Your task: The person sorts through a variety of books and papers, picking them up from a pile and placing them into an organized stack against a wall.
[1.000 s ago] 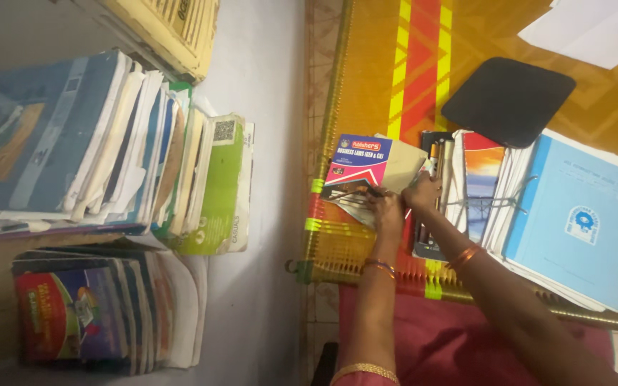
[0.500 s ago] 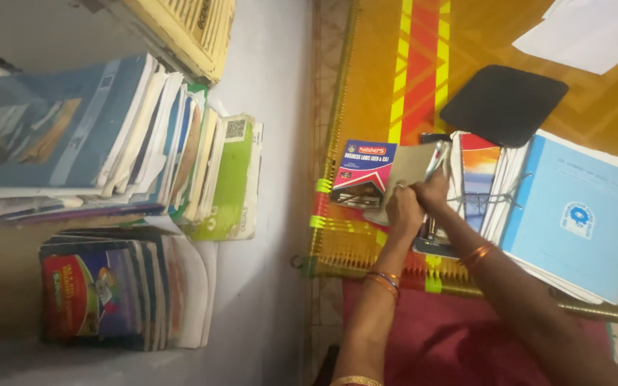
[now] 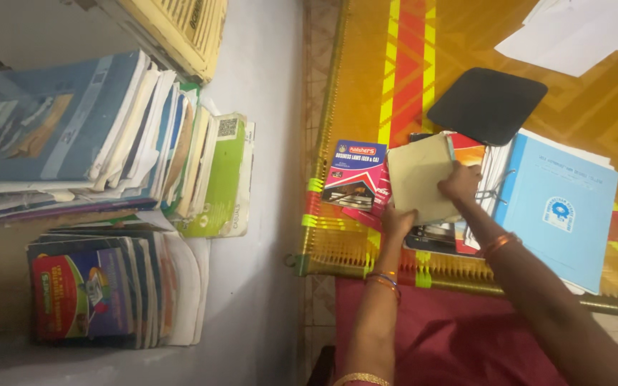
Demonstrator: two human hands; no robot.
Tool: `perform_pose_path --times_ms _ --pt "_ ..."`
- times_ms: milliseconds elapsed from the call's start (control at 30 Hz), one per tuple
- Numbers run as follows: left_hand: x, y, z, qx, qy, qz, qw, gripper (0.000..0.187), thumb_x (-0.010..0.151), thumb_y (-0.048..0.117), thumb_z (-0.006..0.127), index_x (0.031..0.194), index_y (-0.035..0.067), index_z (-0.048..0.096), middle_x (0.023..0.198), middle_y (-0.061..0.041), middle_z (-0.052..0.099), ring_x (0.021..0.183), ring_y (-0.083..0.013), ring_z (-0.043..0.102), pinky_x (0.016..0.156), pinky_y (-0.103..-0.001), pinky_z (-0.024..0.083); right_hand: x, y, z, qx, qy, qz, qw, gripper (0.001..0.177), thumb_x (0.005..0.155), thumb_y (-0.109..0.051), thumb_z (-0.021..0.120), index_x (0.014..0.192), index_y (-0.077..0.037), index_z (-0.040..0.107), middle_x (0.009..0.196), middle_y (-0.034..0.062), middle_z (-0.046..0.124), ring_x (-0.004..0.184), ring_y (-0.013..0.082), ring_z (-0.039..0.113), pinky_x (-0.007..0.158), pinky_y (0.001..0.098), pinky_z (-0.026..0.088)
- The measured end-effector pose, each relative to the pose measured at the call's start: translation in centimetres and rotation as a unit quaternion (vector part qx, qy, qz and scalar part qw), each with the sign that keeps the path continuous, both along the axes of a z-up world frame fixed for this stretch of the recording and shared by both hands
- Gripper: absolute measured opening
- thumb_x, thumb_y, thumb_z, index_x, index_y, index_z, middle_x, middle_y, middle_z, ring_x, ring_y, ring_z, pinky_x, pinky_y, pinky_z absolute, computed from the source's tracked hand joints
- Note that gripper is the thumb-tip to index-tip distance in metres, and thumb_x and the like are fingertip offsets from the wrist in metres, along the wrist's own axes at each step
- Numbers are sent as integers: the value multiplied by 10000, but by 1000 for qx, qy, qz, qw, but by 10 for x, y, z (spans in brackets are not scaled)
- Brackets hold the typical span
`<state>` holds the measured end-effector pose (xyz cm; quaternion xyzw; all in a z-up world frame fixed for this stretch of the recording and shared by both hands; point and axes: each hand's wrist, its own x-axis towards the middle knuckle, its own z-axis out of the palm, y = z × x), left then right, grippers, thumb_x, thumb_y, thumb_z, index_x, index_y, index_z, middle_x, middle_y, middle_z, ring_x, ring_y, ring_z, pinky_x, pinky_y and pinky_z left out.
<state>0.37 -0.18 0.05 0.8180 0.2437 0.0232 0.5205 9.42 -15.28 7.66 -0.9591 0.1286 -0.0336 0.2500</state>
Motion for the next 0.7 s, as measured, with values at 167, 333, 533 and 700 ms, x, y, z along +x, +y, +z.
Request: perform_pose_path --times_ms 167,333,533,700 --pt "13 12 3 38 -16 108 993 476 655 240 841 1035 19 658 1028 -211 705 1002 -420 673 888 -511 531 -16 12 -10 38 -16 39 998 619 683 -179 815 1275 -70 669 1265 275 507 1193 477 523 1012 522 509" --pt "22 3 25 20 -114 166 979 400 696 146 799 1041 32 631 1021 -172 700 967 -372 695 883 -453 536 -24 27 -12 23 -39 -10 999 645 684 -208 846 1268 -22 646 1185 293 534 1080 498 537 863 589 474" --pt "17 17 87 -105 -222 131 960 349 842 49 763 1144 25 589 1074 -129 692 1001 -277 684 909 -396 521 -8 28 5 347 -65 -19 936 374 922 -249 711 1137 55 676 945 177 724 830 251 692 740 364 555" --pt "21 43 150 -214 -356 133 900 390 890 -4 729 1232 -1 542 1165 -117 641 1050 -224 648 934 -371 516 3 54 88 494 -93 80 861 347 982 -162 702 1225 72 626 1070 186 685 890 213 637 725 324 533"
